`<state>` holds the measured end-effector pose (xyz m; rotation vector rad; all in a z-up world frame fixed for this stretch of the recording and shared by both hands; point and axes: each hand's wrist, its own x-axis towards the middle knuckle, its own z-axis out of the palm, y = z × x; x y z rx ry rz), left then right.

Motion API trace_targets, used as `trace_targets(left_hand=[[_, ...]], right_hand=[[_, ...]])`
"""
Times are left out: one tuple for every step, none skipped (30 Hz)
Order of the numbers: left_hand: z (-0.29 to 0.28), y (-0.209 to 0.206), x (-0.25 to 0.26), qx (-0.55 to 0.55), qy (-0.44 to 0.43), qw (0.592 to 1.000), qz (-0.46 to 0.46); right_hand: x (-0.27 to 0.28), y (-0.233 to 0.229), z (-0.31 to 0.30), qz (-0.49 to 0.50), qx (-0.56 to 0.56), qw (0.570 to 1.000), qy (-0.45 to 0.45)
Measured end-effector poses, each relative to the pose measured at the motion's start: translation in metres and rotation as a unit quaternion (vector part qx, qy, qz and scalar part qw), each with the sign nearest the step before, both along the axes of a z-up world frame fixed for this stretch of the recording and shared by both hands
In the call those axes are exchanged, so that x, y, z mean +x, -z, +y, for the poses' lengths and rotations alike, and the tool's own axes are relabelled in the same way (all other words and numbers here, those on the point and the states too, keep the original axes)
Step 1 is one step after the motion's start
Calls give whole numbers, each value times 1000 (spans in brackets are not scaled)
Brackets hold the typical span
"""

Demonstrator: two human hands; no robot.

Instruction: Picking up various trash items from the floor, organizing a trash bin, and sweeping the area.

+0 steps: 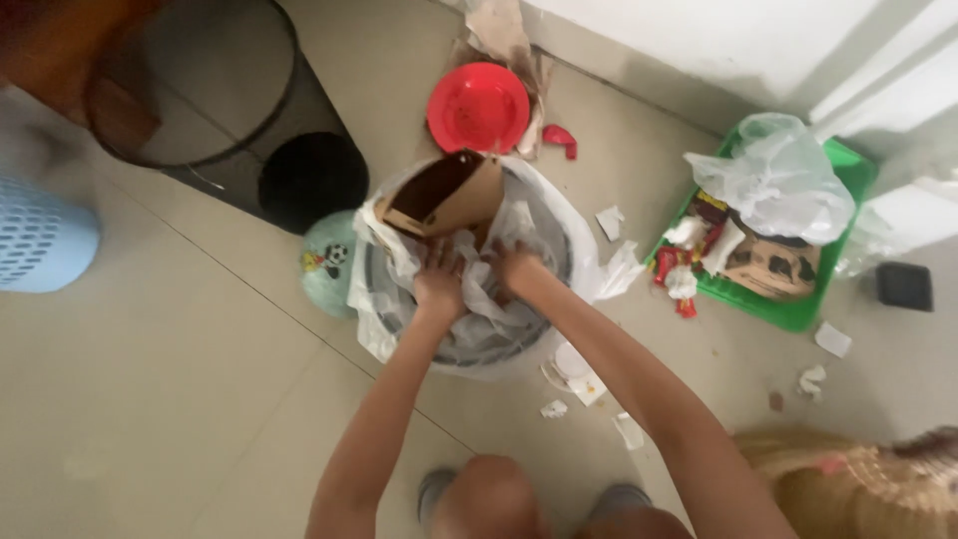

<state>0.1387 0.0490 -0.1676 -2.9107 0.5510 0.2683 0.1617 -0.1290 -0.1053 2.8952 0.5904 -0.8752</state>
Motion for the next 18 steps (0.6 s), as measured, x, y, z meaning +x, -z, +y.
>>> trace_targets(left_hand=[[0, -8, -2, -1, 4, 1000, 6], [-1, -16, -4, 10, 3, 1000, 16], [-6, -24, -2, 20, 4, 999, 25], [-12, -28, -7, 17, 11, 999, 28], [-14, -34, -7, 36, -5, 999, 22], [-17, -41, -5, 56, -22, 998, 16], [-20, -55, -15, 58, -16, 998, 18], [-24, -69, -23, 56, -17, 998, -20], [-28, -84, -28, 54, -18, 997, -60], [-36, -96, -35, 56, -11, 997, -60], [-44, -109, -42, 58, 8, 993, -107], [-52, -122, -49, 59, 27, 986, -154], [-64, -136, -54, 58, 33, 986, -154], [-76, -150, -58, 3, 48, 986, -158], [-87, -163, -64, -51, 63, 984, -160], [-96, -166, -66, -51, 70, 983, -159], [-105, -170, -68, -147, 43, 986, -60], [-113, -173, -70, -240, 15, 970, 40]], right_hand=[[1, 10, -4, 6, -1, 1000, 4], [2, 20, -8, -30, 33, 999, -20], [4, 29, -17, -68, 64, 995, -42], [-6, 22, -24, -65, 60, 995, -35], [-11, 14, -27, -76, 96, 992, -20], [-15, 7, -31, -87, 132, 987, -6], [-32, -18, -35, -85, 133, 987, 1], [-48, -42, -40, -175, 148, 973, -31], [-60, -68, -44, -265, 159, 949, -61], [-69, -77, -49, -266, 159, 949, -53], [-78, -87, -55, -289, 203, 935, -33], [-87, -97, -60, -312, 245, 918, -13], [-94, -104, -69, -314, 243, 918, -7], [-100, -112, -77, -300, 276, 913, 14], [-109, -118, -84, -285, 310, 907, 36], [-114, -112, -93, -286, 309, 906, 42], [-119, -106, -101, -314, 343, 884, 49], [-124, -100, -108, -342, 376, 859, 56]])
